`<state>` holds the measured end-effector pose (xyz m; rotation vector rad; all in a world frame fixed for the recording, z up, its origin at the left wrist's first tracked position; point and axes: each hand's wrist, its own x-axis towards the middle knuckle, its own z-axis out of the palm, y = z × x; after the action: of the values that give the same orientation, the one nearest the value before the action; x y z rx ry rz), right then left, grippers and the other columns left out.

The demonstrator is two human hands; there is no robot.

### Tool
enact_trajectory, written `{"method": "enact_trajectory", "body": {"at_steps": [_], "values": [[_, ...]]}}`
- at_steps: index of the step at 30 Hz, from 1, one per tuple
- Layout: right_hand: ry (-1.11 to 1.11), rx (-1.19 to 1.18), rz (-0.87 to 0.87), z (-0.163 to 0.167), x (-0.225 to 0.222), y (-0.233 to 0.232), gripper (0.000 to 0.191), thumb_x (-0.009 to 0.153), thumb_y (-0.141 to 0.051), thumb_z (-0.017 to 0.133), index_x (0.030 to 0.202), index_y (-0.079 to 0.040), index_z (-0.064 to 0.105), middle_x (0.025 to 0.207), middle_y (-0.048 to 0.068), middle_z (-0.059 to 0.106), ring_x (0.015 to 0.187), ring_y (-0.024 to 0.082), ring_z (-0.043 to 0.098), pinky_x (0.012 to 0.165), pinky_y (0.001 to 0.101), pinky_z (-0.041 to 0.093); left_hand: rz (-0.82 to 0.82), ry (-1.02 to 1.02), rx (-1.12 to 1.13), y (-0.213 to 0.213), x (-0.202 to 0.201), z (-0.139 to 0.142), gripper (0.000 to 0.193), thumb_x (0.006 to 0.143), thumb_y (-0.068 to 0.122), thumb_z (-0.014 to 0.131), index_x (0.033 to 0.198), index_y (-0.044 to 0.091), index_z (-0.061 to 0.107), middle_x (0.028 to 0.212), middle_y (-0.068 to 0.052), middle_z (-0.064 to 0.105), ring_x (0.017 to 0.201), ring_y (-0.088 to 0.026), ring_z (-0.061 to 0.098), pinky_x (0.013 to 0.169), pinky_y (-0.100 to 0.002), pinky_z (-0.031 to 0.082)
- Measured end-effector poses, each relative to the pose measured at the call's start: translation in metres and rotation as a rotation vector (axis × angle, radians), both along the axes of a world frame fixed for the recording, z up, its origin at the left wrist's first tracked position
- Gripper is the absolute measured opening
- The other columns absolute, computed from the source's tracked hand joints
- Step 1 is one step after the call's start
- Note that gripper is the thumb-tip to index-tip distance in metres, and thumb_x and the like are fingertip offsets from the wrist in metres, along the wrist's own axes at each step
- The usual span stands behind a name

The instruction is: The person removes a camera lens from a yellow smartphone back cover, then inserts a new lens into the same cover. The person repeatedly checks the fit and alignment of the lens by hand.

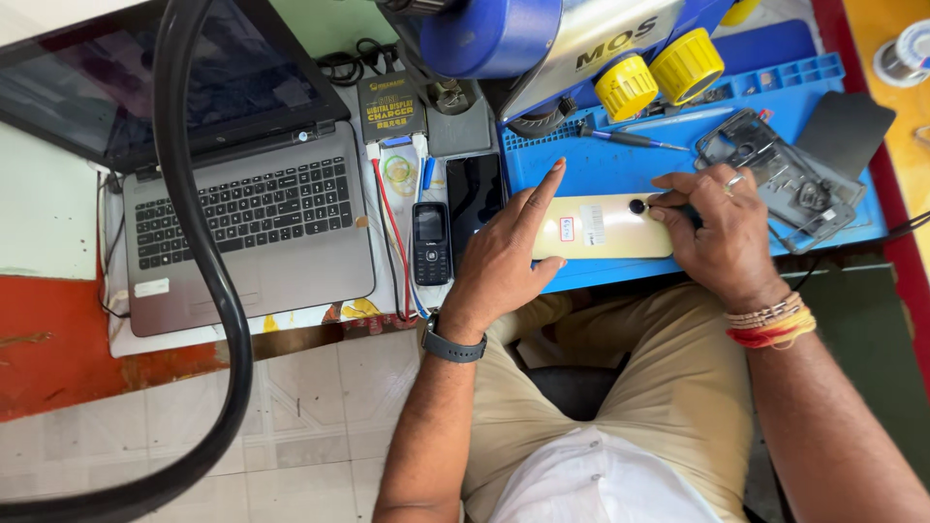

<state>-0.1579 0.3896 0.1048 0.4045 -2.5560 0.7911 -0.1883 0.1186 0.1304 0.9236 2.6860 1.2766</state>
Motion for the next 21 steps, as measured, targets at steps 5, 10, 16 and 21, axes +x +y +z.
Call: {"method": "enact_trajectory", "body": {"at_steps": [5,10,16,21], "values": [[-0.007,0.048,-0.014,0.000,-0.005,0.004,0.029,0.090,-0.005,0.081,0.117,-0.008,0.069,0.098,-0.002,0.076,0.097,0.023,0.064,0.093,0.0407,0.045,0.000,-0.023,-0.004,0.004,-0.004,-0.006,0.112,0.072,0.014,0.087,0.164,0.023,0.022,0.137,-0.012,0.059,0.110,-0.034,0.067,0.088,-0.042,0.059],[-0.015,0.120,-0.036,0.006,-0.015,0.015,0.024,0.089,-0.009,0.083,0.111,-0.011,0.073,0.094,0.001,0.072,0.096,0.022,0.065,0.087,0.0393,0.045,0.075,-0.011,0.017,0.019,0.001,-0.014,0.106,0.075,0.016,0.087,0.163,0.020,0.027,0.138,-0.013,0.059,0.114,-0.033,0.067,0.092,-0.042,0.059],[0.013,0.100,-0.021,0.001,-0.028,0.022,0.018,0.087,-0.007,0.082,0.102,-0.012,0.073,0.094,-0.001,0.072,0.095,0.021,0.066,0.085,0.0406,0.046,0.090,0.061,0.131,0.029,0.001,-0.019,0.099,0.078,0.015,0.088,0.160,0.011,0.033,0.148,-0.020,0.056,0.132,-0.039,0.060,0.107,-0.043,0.053],[0.009,0.105,0.005,-0.002,-0.029,0.031,0.017,0.089,-0.003,0.080,0.102,-0.012,0.074,0.095,0.000,0.072,0.095,0.022,0.066,0.087,0.0413,0.047,0.096,-0.018,0.099,0.036,-0.001,-0.029,0.102,0.074,0.015,0.090,0.159,0.009,0.034,0.143,-0.019,0.059,0.129,-0.037,0.061,0.106,-0.044,0.052]]}}
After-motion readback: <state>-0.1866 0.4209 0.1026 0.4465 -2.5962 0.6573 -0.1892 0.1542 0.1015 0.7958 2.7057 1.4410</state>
